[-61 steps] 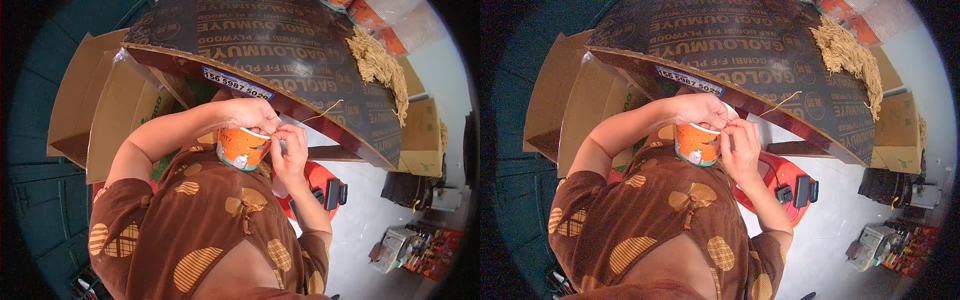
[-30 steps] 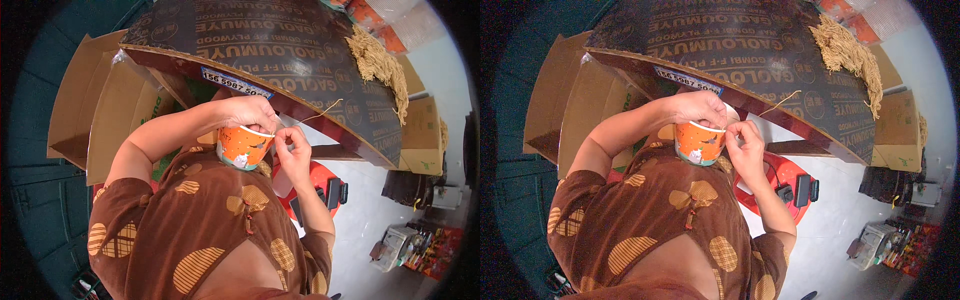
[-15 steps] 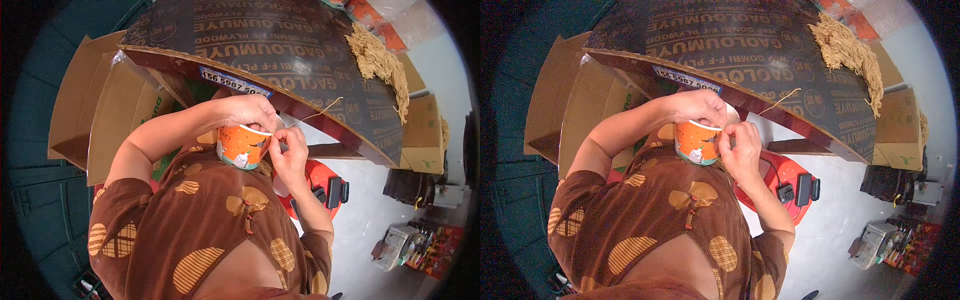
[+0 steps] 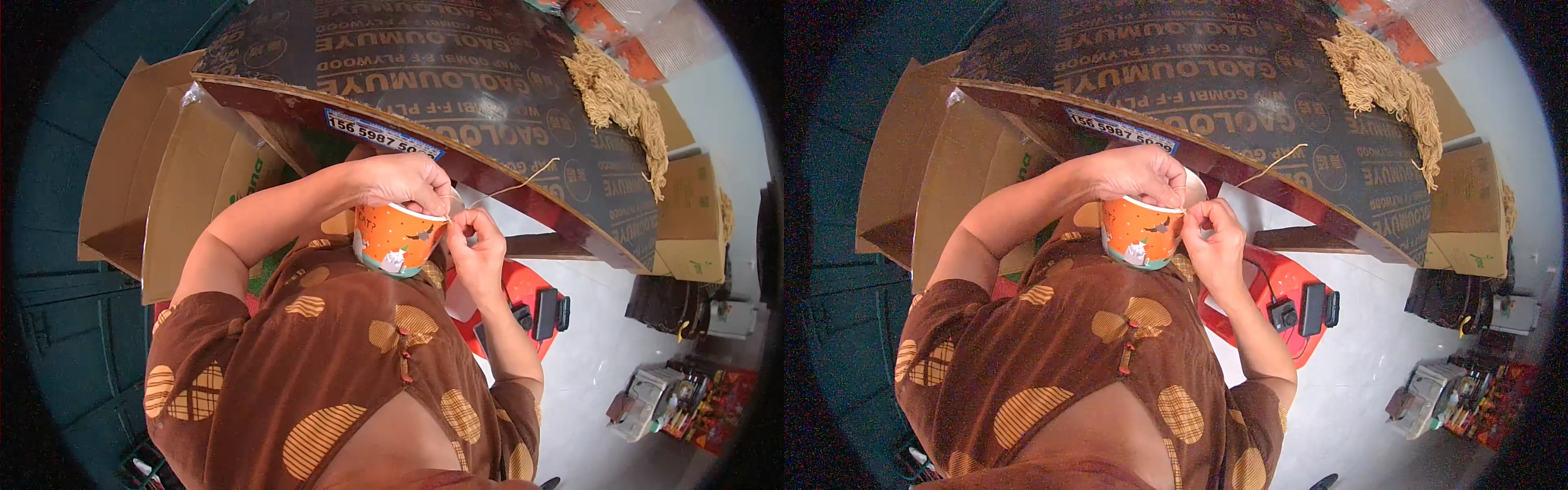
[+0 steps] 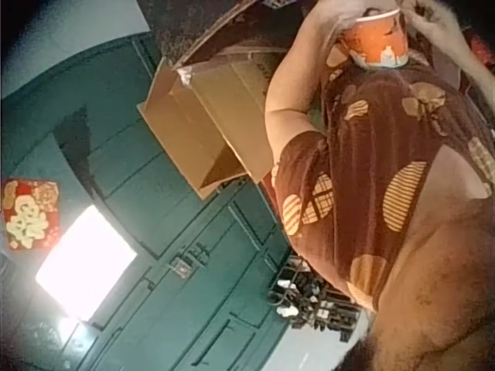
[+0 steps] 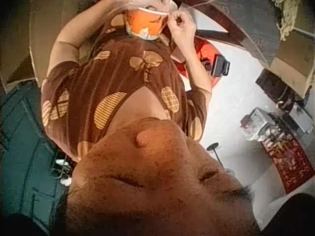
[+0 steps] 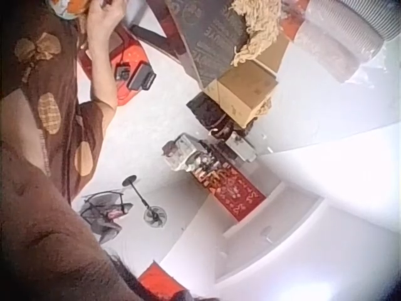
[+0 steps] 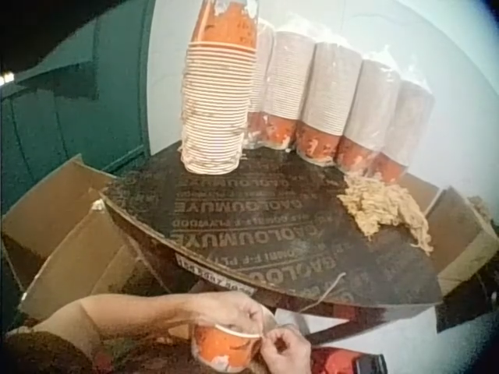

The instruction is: Manually attaching string handles to paper buckets by threading them through holes.

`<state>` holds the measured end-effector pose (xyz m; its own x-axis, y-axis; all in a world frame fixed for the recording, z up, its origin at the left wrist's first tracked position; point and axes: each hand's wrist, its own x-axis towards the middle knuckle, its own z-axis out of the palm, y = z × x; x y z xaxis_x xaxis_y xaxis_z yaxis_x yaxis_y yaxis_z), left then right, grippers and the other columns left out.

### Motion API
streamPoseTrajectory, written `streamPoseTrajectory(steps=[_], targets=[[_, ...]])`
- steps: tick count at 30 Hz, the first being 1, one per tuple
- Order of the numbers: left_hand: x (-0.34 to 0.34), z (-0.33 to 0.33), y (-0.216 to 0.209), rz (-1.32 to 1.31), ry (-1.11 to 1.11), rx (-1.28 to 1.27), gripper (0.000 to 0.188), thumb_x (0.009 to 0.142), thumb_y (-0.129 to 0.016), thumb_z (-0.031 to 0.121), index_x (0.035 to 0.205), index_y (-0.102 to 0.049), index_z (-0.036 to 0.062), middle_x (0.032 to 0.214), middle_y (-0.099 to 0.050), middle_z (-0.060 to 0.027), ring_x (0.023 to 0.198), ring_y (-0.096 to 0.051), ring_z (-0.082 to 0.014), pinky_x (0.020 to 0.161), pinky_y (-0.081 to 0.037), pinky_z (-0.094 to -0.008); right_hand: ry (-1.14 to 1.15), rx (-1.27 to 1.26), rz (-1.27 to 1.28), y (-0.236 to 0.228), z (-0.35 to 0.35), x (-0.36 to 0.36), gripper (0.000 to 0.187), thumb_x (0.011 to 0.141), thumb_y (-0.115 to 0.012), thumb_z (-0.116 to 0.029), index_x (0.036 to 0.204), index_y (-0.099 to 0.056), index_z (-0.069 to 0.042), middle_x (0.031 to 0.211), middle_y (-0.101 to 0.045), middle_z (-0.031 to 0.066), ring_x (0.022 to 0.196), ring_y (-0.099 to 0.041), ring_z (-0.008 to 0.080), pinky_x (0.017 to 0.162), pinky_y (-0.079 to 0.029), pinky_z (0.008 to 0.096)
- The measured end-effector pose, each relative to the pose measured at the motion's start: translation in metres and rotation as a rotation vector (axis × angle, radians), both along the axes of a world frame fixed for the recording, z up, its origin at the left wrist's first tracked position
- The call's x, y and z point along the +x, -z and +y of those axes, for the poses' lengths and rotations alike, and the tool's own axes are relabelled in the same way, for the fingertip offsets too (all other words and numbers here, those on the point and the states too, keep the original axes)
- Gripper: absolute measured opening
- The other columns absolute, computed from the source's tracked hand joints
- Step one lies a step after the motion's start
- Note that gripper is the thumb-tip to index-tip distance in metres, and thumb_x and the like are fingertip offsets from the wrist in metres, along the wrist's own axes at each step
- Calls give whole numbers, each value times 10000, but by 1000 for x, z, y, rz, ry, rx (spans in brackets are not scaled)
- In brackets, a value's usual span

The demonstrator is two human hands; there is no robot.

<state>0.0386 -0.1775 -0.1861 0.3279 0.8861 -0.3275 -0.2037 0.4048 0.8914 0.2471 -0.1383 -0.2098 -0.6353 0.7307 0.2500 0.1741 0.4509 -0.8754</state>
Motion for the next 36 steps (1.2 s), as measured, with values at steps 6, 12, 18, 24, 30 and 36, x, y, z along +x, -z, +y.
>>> streamPoseTrajectory(steps=[6, 12, 18, 24, 30, 36], targets=[[0, 0, 1, -27, -8, -5, 70, 790, -712, 12, 816, -654, -16, 714, -628, -26, 573, -523, -62, 516, -412, -193, -17, -50, 23, -1, 1, 0, 49, 799, -629, 16, 795, -581, 23, 740, -561, 74, 682, -550, 152, 647, -454, 277], [1, -1, -4, -8, -28, -13, 67, 793, -712, 17, 825, -668, -21, 702, -623, -22, 576, -514, -54, 521, -412, -196, -18, -100, 17, 0, 3, -1, 50, 808, -628, 11, 802, -581, 25, 747, -565, 67, 689, -545, 142, 655, -453, 273], [2, 0, 0, 20, -40, 13, 74, 791, -724, 32, 816, -667, -8, 712, -626, -19, 597, -530, -59, 542, -425, -205, -29, -105, 24, -4, 3, -2, 50, 808, -629, 19, 796, -581, 23, 747, -570, 64, 689, -547, 136, 647, -454, 271], [4, -2, -2, 109, -18, 74, 102, 760, -740, 43, 798, -652, 7, 722, -632, -25, 637, -567, -79, 570, -450, -222, -24, -105, 15, -2, 3, -1, 49, 808, -628, 20, 794, -581, 23, 746, -570, 64, 689, -548, 136, 647, -454, 272], [6, -2, 2, 182, -7, 135, 101, 751, -728, 44, 783, -639, 8, 722, -634, -28, 651, -578, -87, 580, -462, -240, -41, -117, 31, -2, 2, -1, 42, 806, -623, 20, 802, -581, 21, 747, -566, 65, 690, -543, 138, 650, -452, 275], [11, -3, 2, 299, -26, 234, 74, 764, -688, 45, 779, -630, 2, 694, -628, -27, 629, -568, -81, 566, -454, -242, -87, -61, 54, -3, 1, 0, 43, 860, -602, 16, 831, -572, 6, 769, -505, -7, 717, -462, 77, 667, -405, 224]])
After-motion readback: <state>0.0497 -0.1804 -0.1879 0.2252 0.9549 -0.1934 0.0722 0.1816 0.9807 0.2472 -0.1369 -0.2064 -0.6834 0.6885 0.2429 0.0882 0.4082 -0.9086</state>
